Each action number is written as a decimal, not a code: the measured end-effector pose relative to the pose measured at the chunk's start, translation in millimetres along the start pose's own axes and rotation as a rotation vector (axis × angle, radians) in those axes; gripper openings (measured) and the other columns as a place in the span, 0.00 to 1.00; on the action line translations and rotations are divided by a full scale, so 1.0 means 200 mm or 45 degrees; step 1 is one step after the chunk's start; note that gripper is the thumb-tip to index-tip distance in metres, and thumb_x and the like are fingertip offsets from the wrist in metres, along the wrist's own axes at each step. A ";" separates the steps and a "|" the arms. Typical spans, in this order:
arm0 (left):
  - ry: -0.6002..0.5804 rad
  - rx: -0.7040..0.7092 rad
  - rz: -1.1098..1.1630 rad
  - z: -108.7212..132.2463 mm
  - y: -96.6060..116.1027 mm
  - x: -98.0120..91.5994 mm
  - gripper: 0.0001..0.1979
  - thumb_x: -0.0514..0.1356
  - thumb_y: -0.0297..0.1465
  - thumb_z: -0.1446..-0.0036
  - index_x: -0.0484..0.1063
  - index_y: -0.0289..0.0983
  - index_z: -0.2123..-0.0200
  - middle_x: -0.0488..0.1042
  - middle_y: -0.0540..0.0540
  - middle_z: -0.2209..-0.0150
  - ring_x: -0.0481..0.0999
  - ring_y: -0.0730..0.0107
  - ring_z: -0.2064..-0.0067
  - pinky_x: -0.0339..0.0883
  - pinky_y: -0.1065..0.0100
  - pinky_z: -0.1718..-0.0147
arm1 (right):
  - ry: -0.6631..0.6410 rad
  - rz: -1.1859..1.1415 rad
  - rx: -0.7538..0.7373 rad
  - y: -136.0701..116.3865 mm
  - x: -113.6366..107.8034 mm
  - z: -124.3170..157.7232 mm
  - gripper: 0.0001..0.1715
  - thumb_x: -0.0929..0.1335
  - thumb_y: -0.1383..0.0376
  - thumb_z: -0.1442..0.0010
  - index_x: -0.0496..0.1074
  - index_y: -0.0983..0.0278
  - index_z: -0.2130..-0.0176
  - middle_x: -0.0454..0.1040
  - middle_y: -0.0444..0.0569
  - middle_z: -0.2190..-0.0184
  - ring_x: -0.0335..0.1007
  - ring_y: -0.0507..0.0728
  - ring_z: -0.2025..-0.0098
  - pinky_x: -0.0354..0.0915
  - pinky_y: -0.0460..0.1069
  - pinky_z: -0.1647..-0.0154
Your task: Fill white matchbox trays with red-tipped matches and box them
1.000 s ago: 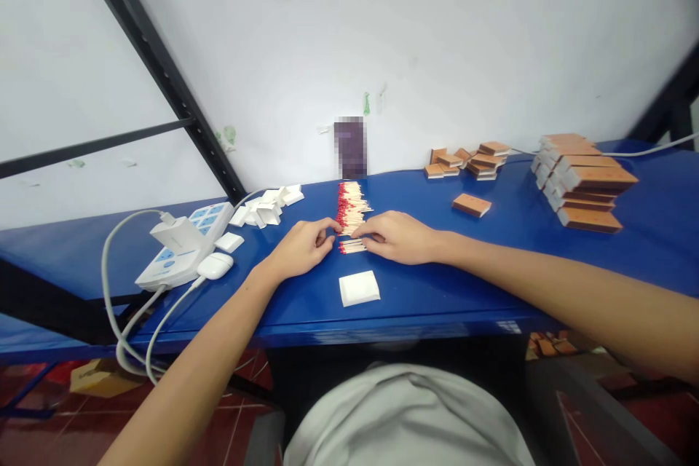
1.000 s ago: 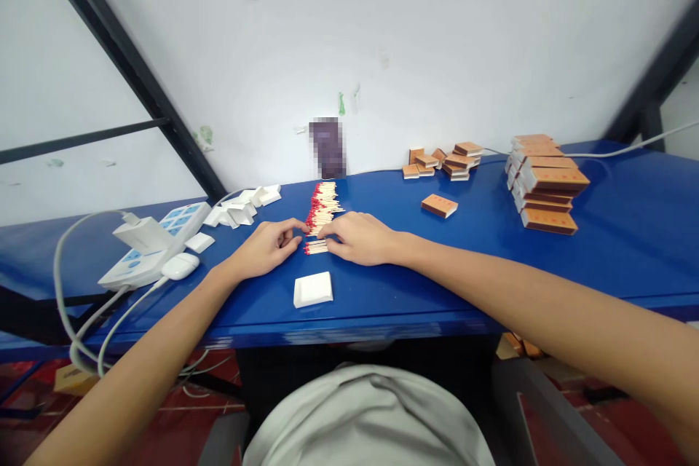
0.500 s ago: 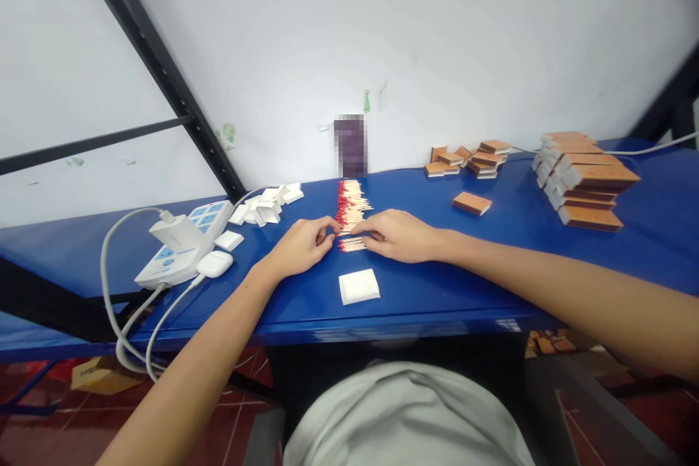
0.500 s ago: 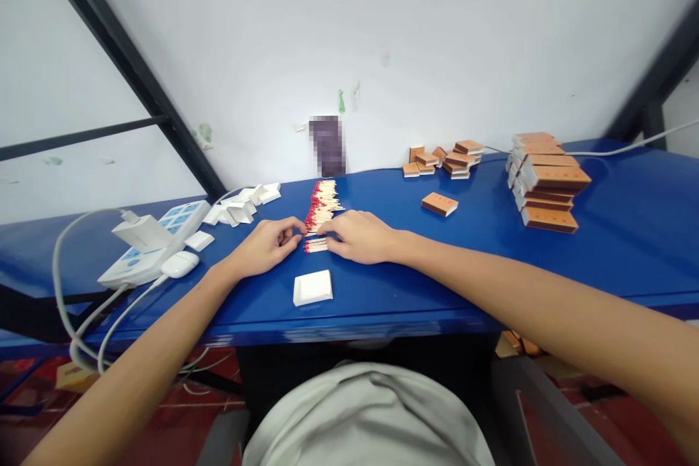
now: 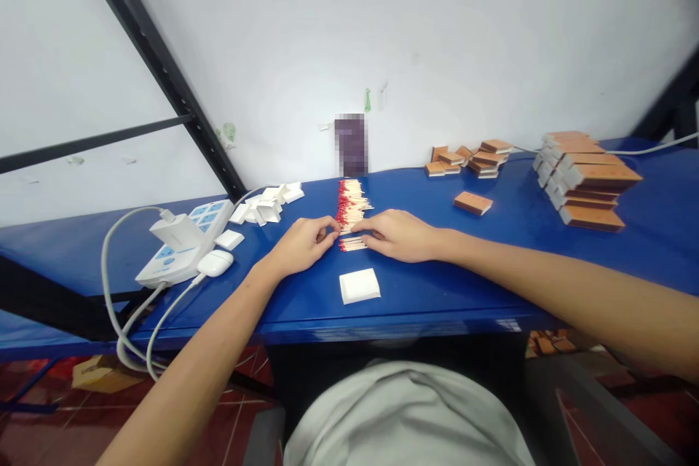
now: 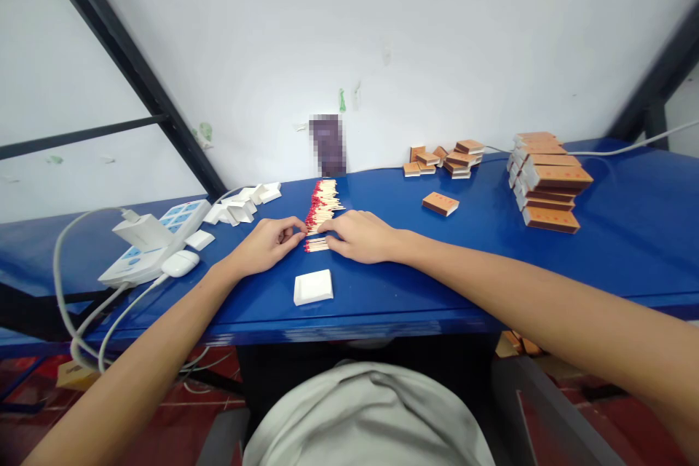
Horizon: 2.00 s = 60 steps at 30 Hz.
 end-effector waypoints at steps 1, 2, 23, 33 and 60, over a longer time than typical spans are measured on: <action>0.002 -0.001 0.000 0.00 0.00 0.00 0.09 0.54 0.33 0.34 0.73 0.38 0.58 0.65 0.55 0.79 0.66 0.72 0.77 0.55 0.70 0.73 | -0.002 0.000 -0.001 0.00 0.00 0.00 0.23 0.61 0.63 0.33 0.71 0.57 0.41 0.80 0.50 0.58 0.75 0.58 0.61 0.60 0.49 0.61; 0.005 -0.003 0.000 0.00 0.00 0.00 0.09 0.54 0.33 0.34 0.74 0.38 0.59 0.65 0.55 0.79 0.66 0.71 0.77 0.55 0.70 0.73 | -0.004 0.003 0.003 0.00 0.00 0.00 0.23 0.60 0.62 0.33 0.71 0.57 0.41 0.80 0.50 0.58 0.75 0.58 0.62 0.60 0.49 0.62; -0.018 0.014 0.060 0.00 0.03 0.00 0.09 0.55 0.33 0.37 0.74 0.38 0.62 0.60 0.56 0.80 0.60 0.73 0.78 0.54 0.70 0.75 | -0.017 0.013 0.023 0.00 0.00 0.00 0.23 0.61 0.66 0.35 0.72 0.58 0.44 0.80 0.50 0.62 0.74 0.57 0.63 0.59 0.48 0.61; -0.025 0.025 0.062 0.00 0.02 0.00 0.08 0.55 0.31 0.36 0.74 0.38 0.59 0.61 0.57 0.80 0.61 0.73 0.78 0.54 0.70 0.74 | -0.018 0.020 0.043 0.02 0.02 -0.01 0.27 0.61 0.68 0.38 0.72 0.58 0.42 0.81 0.49 0.60 0.75 0.58 0.62 0.60 0.48 0.62; 0.001 0.029 0.070 0.00 0.01 0.02 0.10 0.55 0.24 0.41 0.74 0.38 0.59 0.63 0.57 0.80 0.61 0.75 0.77 0.54 0.72 0.73 | 0.025 -0.179 -0.255 -0.07 0.02 0.02 0.24 0.63 0.71 0.39 0.77 0.59 0.46 0.81 0.47 0.54 0.78 0.55 0.59 0.66 0.47 0.57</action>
Point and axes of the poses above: each hand's wrist, its own z-axis away from the middle knuckle, its own x-axis out of the palm, y = z × x, the point moved 4 cm from there along -z, towards the middle knuckle
